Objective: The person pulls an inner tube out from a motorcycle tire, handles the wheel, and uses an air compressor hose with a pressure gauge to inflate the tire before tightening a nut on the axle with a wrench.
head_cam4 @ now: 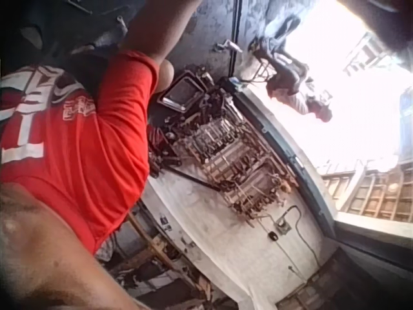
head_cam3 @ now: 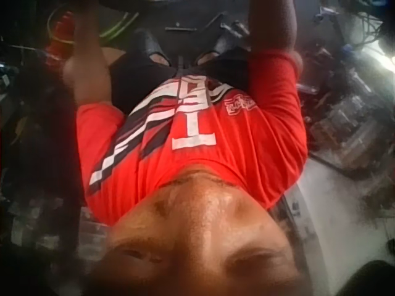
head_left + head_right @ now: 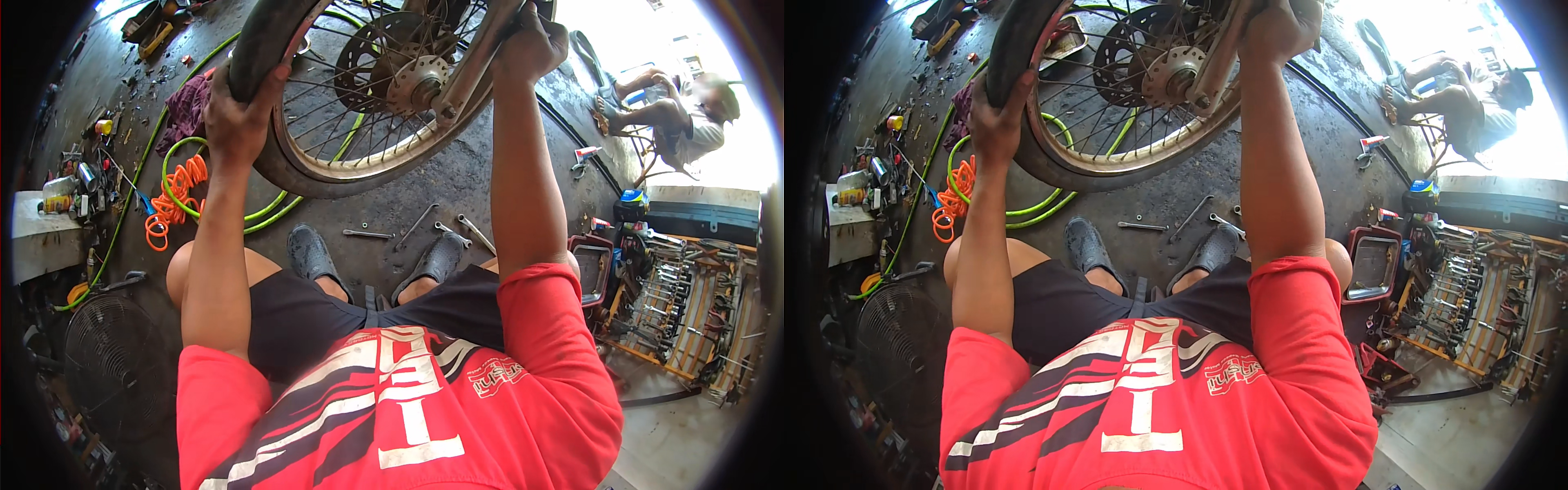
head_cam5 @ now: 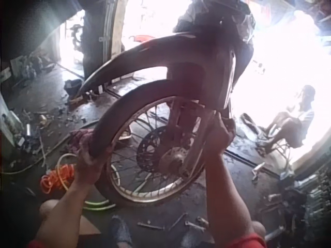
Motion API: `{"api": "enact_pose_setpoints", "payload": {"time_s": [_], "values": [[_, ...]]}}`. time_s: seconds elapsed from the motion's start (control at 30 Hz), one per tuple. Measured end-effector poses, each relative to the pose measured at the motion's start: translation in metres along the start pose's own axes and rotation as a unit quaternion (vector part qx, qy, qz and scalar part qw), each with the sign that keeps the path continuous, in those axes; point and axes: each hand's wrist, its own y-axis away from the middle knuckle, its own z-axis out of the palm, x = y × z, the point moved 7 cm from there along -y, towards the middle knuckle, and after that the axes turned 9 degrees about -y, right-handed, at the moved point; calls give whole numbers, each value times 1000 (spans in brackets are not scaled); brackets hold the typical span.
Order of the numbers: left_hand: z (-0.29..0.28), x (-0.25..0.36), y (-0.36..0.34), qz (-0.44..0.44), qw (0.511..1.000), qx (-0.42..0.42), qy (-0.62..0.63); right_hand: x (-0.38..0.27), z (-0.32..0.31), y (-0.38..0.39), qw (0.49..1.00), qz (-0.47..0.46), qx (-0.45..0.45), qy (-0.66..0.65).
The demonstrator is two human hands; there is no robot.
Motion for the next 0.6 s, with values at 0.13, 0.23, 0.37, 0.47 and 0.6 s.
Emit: {"api": "enact_pose_setpoints", "payload": {"time_s": [0.13,0.23,0.37,0.47,0.6], "values": [[7,-7,23,-14,997,19,70,-11,2,-4,958,-186,28,215],[1,-15,21,-20,997,20,75,-5,4,3,952,-158,52,258],[3,-7,10,-2,1000,23,16,-8,2,-1,952,-181,1,247],[0,2,-1,-12,1000,-11,-19,-6,7,1,964,-174,-11,200],[6,-15,21,30,998,44,36,-11,-7,-5,950,-193,22,246]]}}
